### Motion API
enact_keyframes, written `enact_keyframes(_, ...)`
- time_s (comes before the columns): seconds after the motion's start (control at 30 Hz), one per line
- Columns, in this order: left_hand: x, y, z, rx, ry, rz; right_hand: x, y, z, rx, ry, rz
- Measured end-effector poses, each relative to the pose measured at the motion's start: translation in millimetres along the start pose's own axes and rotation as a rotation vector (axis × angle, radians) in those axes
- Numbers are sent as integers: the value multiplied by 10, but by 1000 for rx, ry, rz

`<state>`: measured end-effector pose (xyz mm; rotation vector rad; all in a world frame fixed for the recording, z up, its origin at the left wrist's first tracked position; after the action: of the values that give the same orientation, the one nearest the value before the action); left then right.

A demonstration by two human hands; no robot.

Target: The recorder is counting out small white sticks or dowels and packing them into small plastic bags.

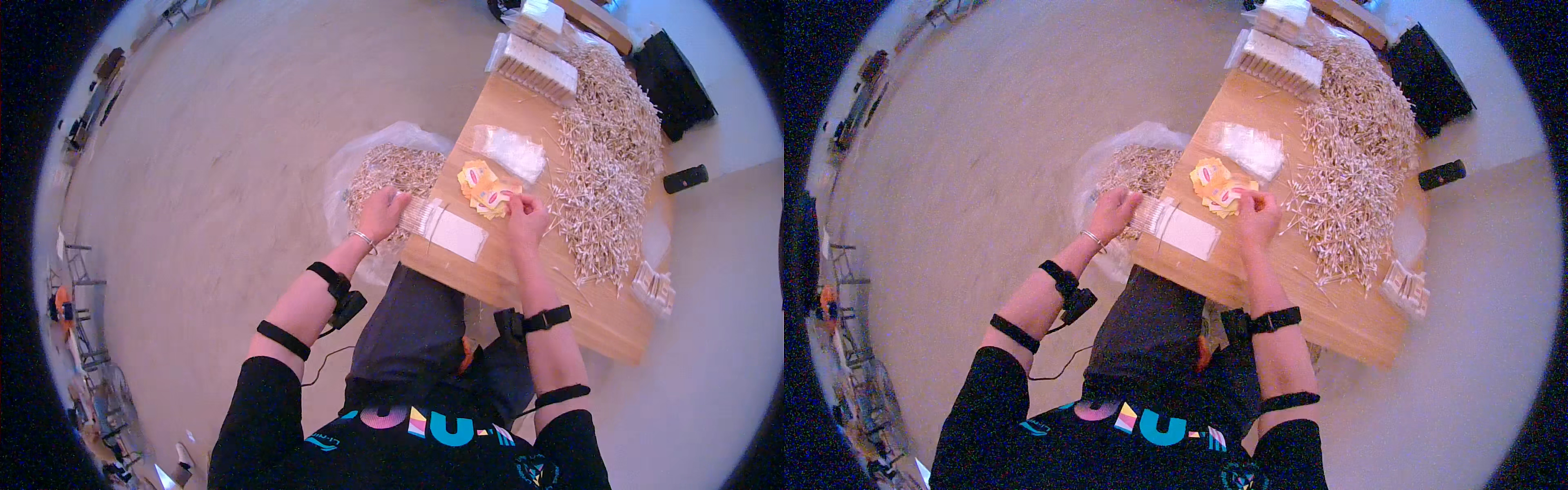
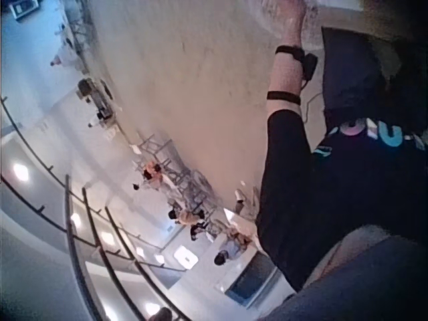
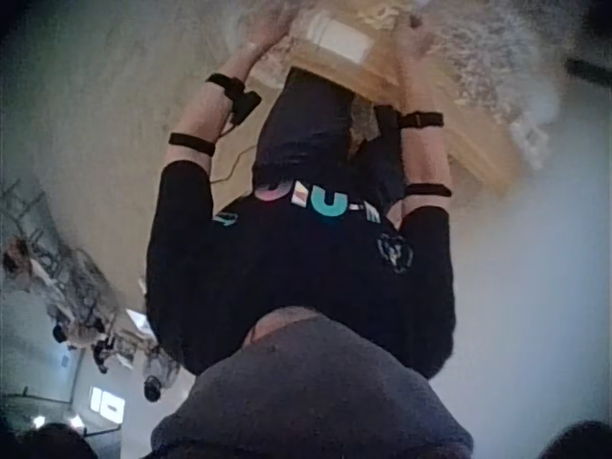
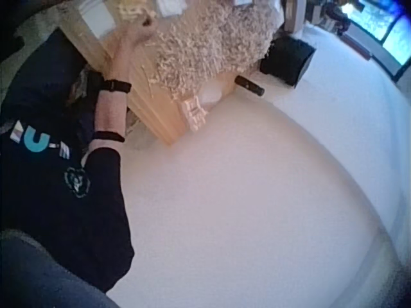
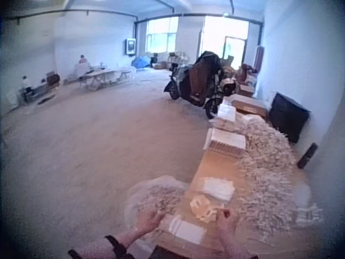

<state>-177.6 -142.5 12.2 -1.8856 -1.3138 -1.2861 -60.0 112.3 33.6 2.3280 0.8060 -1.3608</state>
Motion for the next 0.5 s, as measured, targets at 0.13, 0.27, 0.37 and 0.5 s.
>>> enact_keyframes(0.13, -63, 30, -61, 7, -30, -7, -344, 349, 334, -526, 20, 119)
enact_keyframes(0.27, -36, 35, -70, -5, 8, -5, -490, 552, 595, -650, 150, 163)
enact_keyframes(0.37, 42, 16, -24, -8, 26, -17, -292, 454, 742, -617, 266, 79)
enact_keyframes(0.5, 25, 20, -29, 22, 31, 15, -263, 435, 825, -557, 332, -10)
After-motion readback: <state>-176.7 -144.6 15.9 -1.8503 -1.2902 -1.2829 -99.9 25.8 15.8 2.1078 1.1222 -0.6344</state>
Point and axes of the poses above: each hand's wrist, its own y-axis away from the middle knuckle, its own z-axis out of the palm, x = y × z, the point moved 4 cm from there along -y, towards the middle knuckle, and after that the axes turned 12 degrees about y, right-handed, at the moved point
